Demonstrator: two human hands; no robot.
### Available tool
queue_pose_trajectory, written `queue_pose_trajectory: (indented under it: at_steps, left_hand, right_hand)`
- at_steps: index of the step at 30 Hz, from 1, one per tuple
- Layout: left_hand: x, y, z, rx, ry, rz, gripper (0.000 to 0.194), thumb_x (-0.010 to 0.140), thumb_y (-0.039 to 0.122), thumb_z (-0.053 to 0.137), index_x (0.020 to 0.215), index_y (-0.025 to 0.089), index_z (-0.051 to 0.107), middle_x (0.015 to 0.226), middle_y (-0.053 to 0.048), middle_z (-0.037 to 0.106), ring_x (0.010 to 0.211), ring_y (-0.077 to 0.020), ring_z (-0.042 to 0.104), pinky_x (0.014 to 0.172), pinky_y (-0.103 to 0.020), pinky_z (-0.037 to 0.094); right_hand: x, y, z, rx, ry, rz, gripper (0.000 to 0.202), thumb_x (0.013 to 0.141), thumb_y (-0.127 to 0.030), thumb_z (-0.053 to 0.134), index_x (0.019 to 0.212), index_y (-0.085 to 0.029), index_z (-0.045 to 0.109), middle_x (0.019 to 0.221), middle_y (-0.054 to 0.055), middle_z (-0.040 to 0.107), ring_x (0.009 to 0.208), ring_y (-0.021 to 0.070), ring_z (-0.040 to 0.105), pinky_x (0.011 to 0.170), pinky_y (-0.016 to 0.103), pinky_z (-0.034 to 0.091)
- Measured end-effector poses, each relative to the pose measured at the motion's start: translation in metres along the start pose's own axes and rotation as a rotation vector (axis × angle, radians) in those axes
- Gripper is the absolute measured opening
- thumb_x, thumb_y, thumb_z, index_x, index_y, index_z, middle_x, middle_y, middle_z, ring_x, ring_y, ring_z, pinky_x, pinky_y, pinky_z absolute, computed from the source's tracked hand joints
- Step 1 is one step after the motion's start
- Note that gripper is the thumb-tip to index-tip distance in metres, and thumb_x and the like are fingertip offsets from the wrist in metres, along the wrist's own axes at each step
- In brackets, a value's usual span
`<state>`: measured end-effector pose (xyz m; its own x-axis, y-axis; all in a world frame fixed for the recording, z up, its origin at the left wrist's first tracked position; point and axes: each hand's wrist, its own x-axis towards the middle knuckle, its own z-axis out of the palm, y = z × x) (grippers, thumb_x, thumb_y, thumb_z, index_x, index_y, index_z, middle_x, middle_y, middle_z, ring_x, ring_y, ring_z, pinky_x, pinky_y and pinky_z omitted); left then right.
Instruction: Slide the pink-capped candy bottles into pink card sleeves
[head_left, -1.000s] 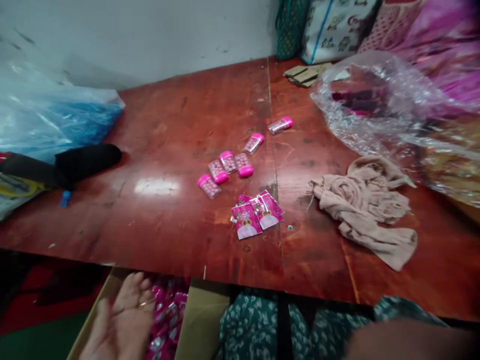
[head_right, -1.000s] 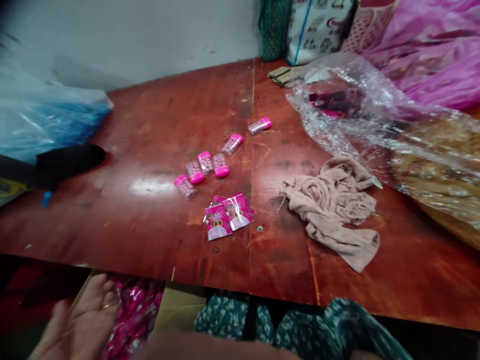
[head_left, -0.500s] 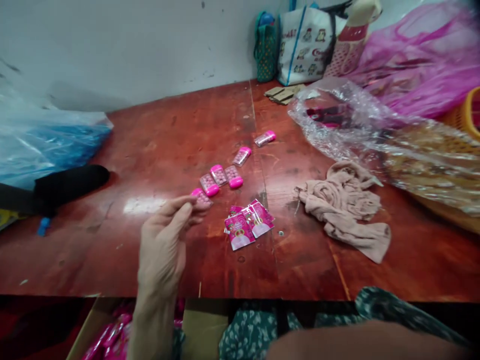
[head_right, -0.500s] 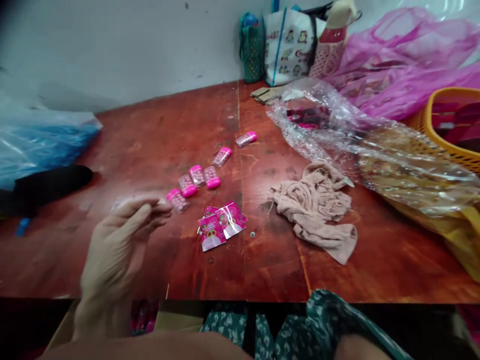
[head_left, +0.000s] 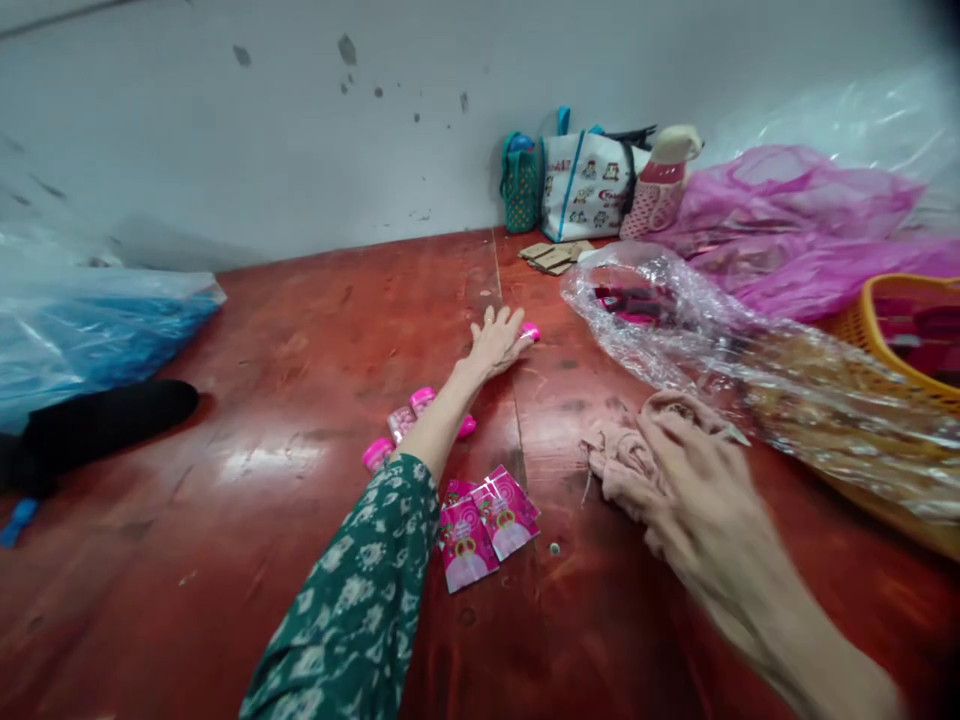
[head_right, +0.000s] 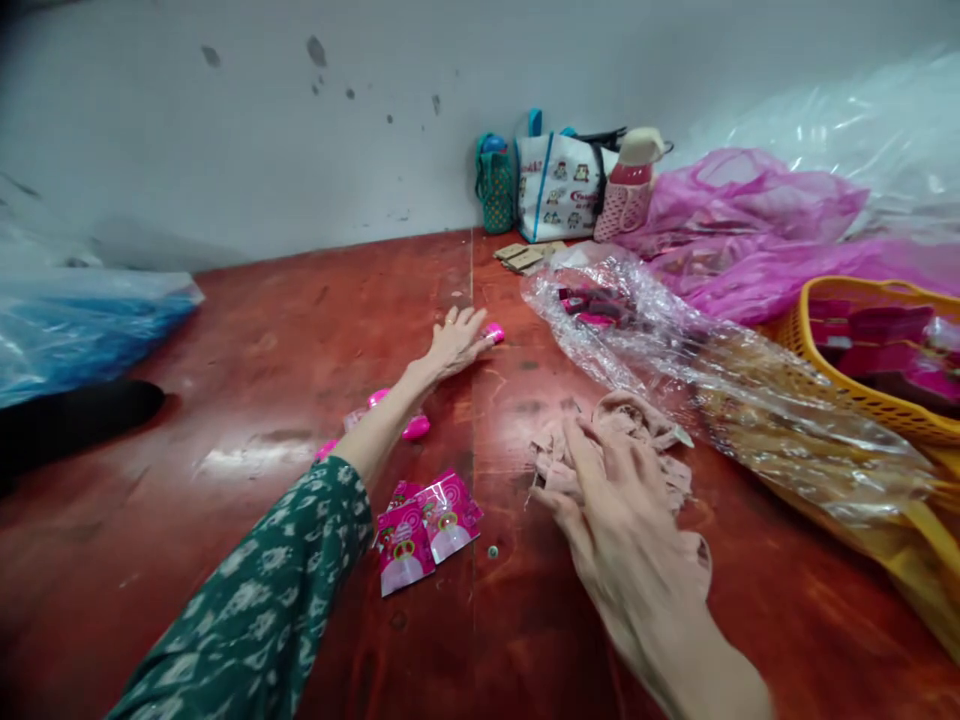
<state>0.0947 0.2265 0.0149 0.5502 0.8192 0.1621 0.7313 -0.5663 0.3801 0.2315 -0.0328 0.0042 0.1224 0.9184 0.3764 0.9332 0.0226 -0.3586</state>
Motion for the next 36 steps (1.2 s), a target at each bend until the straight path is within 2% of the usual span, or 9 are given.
queue_pose_trajectory:
  at_steps: [4, 8, 13, 15, 19, 26, 31, 35, 36]
  left_hand:
    - [-0.008, -0.010, 0.020, 0.031, -0.140, 0.027, 0.042, 0.090, 0.029, 0.036, 0.131, 0.020, 0.038, 0.141, -0.012, 0.037, 0.130, -0.0321, 0.026, 0.098, -0.061, 0.022]
    - [-0.039, -0.008, 0.023, 0.044, -0.180, 0.047, 0.046, 0.091, 0.029, 0.030, 0.136, 0.019, 0.030, 0.146, -0.012, 0.029, 0.134, -0.0313, 0.019, 0.101, -0.060, 0.017]
    - [-0.081, 0.002, 0.023, 0.037, -0.189, 0.095, 0.048, 0.090, 0.025, 0.032, 0.137, 0.017, 0.028, 0.146, -0.014, 0.029, 0.135, -0.0298, 0.014, 0.104, -0.057, 0.016]
    - [-0.092, 0.006, 0.020, 0.024, -0.175, 0.132, 0.049, 0.090, 0.025, 0.034, 0.137, 0.015, 0.028, 0.146, -0.015, 0.029, 0.136, -0.0272, 0.015, 0.106, -0.051, 0.016]
    - [-0.110, 0.015, 0.006, -0.016, -0.084, 0.169, 0.047, 0.089, 0.022, 0.037, 0.134, 0.009, 0.033, 0.143, -0.018, 0.032, 0.135, -0.0239, 0.017, 0.107, -0.042, 0.021]
    - [-0.173, 0.019, -0.018, -0.051, 0.047, 0.209, 0.026, 0.085, 0.019, 0.047, 0.107, 0.011, 0.057, 0.129, -0.017, 0.048, 0.132, -0.0279, 0.026, 0.104, -0.046, 0.031]
    - [-0.202, 0.017, -0.027, -0.002, 0.091, 0.225, 0.023, 0.085, 0.015, 0.048, 0.105, 0.010, 0.057, 0.125, -0.017, 0.051, 0.131, -0.0292, 0.027, 0.102, -0.048, 0.033]
    - [-0.183, 0.040, -0.020, 0.059, 0.048, 0.314, 0.029, 0.085, 0.016, 0.045, 0.111, 0.007, 0.053, 0.120, -0.018, 0.053, 0.129, -0.0317, 0.028, 0.101, -0.048, 0.033]
    - [-0.173, 0.051, -0.013, 0.074, 0.023, 0.345, 0.030, 0.085, 0.015, 0.044, 0.113, 0.007, 0.051, 0.120, -0.018, 0.052, 0.129, -0.0324, 0.028, 0.101, -0.048, 0.032]
  right_hand:
    - [0.002, 0.025, 0.033, -0.293, -0.136, 0.086, 0.045, 0.092, -0.032, 0.033, 0.132, -0.012, 0.038, 0.133, 0.019, 0.039, 0.119, 0.0360, 0.034, 0.094, 0.056, 0.030]
    - [-0.001, 0.028, 0.039, -0.328, -0.166, 0.092, 0.048, 0.092, -0.034, 0.033, 0.136, -0.014, 0.032, 0.135, 0.017, 0.037, 0.120, 0.0338, 0.032, 0.096, 0.054, 0.027]
    - [-0.003, -0.009, 0.024, -0.211, -0.015, 0.171, 0.038, 0.091, -0.031, 0.041, 0.124, -0.014, 0.048, 0.132, 0.017, 0.039, 0.122, 0.0343, 0.028, 0.098, 0.053, 0.024]
    - [-0.005, -0.034, 0.023, -0.037, 0.041, 0.100, 0.033, 0.091, -0.028, 0.043, 0.119, -0.015, 0.053, 0.126, 0.015, 0.045, 0.118, 0.0311, 0.032, 0.098, 0.049, 0.027]
    - [-0.006, -0.073, 0.040, 0.285, -0.102, 0.001, 0.017, 0.085, -0.023, 0.055, 0.099, -0.021, 0.065, 0.098, 0.008, 0.057, 0.094, 0.0243, 0.045, 0.082, 0.039, 0.038]
    - [0.000, -0.076, 0.073, 0.323, -0.089, 0.033, 0.009, 0.079, -0.022, 0.064, 0.073, -0.022, 0.070, 0.077, 0.004, 0.055, 0.079, 0.0204, 0.045, 0.072, 0.035, 0.037]
    - [-0.004, -0.070, 0.052, 0.328, -0.029, 0.032, 0.011, 0.083, -0.020, 0.058, 0.076, -0.019, 0.067, 0.079, 0.004, 0.058, 0.083, 0.0200, 0.046, 0.074, 0.033, 0.040]
    - [-0.018, -0.032, 0.015, 0.063, 0.211, 0.165, 0.026, 0.086, -0.029, 0.052, 0.106, -0.015, 0.062, 0.106, 0.012, 0.055, 0.102, 0.0288, 0.040, 0.089, 0.045, 0.035]
    - [-0.024, -0.020, 0.008, -0.045, 0.207, 0.219, 0.032, 0.085, -0.033, 0.054, 0.110, -0.014, 0.060, 0.109, 0.014, 0.054, 0.102, 0.0317, 0.038, 0.087, 0.048, 0.035]
